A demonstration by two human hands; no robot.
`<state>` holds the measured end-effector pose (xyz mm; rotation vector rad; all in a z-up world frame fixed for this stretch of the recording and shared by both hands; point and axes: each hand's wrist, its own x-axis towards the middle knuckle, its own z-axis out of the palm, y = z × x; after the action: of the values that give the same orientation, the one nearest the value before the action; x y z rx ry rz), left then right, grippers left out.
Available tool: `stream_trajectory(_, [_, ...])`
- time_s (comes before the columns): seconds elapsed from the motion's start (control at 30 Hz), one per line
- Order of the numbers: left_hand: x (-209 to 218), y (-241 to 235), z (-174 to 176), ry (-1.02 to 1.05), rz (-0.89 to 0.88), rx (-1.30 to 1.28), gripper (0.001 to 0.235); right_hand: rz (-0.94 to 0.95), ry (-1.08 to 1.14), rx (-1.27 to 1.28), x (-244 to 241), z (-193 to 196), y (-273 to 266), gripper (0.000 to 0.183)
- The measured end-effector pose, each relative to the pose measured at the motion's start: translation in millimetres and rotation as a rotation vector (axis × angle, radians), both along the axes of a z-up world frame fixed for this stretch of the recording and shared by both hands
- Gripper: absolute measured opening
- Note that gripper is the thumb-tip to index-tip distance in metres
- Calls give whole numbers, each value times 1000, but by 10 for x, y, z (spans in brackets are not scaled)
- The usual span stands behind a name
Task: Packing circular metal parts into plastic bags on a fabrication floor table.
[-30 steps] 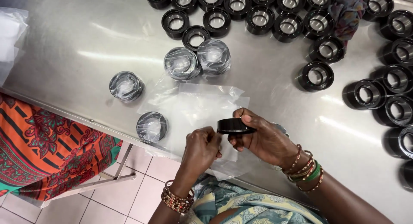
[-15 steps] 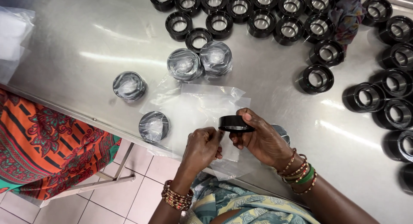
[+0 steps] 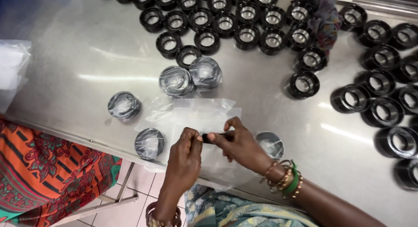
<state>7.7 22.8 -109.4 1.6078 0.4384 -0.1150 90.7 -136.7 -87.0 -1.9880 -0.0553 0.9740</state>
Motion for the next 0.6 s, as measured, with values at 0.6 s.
stream_trajectory(0.6, [-278, -142, 666, -775, 132, 262, 29, 83, -267, 692, 73, 310, -27, 22])
